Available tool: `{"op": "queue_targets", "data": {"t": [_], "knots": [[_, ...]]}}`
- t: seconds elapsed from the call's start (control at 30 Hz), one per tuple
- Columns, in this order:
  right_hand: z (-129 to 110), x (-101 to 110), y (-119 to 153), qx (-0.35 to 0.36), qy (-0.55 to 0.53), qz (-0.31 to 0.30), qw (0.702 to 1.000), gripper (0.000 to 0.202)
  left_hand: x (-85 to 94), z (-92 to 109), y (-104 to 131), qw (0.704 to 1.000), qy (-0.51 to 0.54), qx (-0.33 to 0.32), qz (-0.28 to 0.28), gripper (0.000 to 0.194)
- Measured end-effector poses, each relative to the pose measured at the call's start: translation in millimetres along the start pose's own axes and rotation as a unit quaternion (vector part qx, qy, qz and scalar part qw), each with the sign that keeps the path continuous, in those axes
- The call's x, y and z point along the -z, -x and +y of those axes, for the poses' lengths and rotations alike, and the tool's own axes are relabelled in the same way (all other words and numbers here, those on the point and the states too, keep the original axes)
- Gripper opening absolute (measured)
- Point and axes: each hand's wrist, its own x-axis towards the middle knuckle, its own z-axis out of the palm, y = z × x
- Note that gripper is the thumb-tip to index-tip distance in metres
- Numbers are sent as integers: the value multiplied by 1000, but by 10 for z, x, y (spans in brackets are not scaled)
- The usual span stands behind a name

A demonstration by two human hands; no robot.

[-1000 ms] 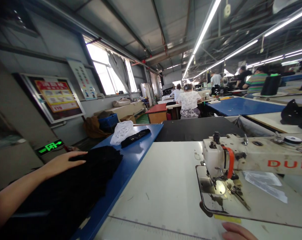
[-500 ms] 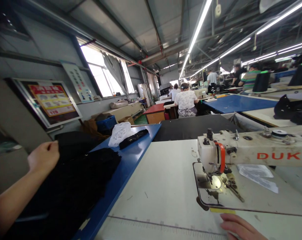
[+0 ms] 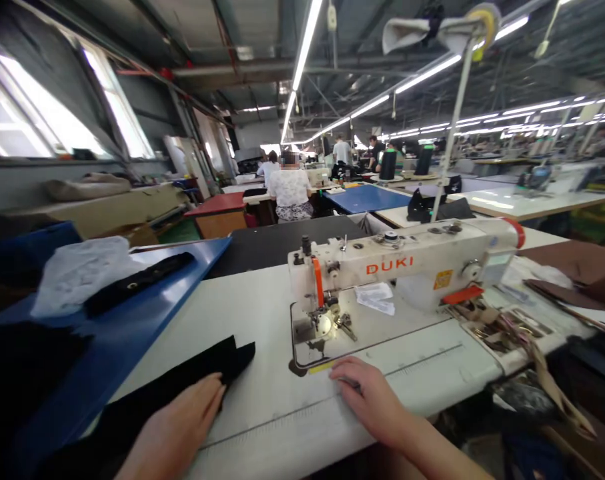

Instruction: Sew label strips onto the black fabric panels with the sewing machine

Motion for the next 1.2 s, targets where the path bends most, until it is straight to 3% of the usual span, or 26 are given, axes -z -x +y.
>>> {"op": "queue_targets", "data": {"t": [0.03, 0.1, 0.27, 0.33, 0.43, 0.53, 0.7, 0.83, 0.97, 1.1, 1.2], "knots": [[51, 50, 15, -6, 4, 4, 1000, 22, -172, 150, -9, 1000, -4, -24, 1, 37], [159, 172, 51, -18, 15, 17, 1000, 22, -343, 372, -69, 999, -7, -45, 26, 38], [490, 538, -6, -27, 78, 75, 994, 23, -283, 534, -308, 989, 77, 38, 116, 38], [642, 701, -123, -31, 129, 112, 985, 24, -308, 568, -369, 986, 101, 40, 127, 38], [843, 937, -337, -35, 238, 151, 959, 25, -429, 677, -412, 988, 116, -50, 84, 34], [975, 1094, -497, -41, 339, 103, 934, 24, -501, 799, -443, 982, 123, -146, 2, 29], [1069, 1161, -579, -36, 390, 38, 919, 19, -370, 840, -484, 973, 156, -152, -71, 27], [1105, 1152, -568, -26, 418, 26, 908, 20, -308, 802, -528, 968, 205, -118, -82, 28], [1149, 1134, -546, -18, 422, 22, 906, 21, -426, 807, -650, 981, 182, -59, -38, 36], [1180, 1128, -547, -25, 393, 32, 919, 23, -579, 837, -759, 987, 107, -99, -66, 51], [1176, 1145, -570, -42, 379, 46, 923, 22, -651, 836, -809, 988, 91, -102, -68, 52]]}}
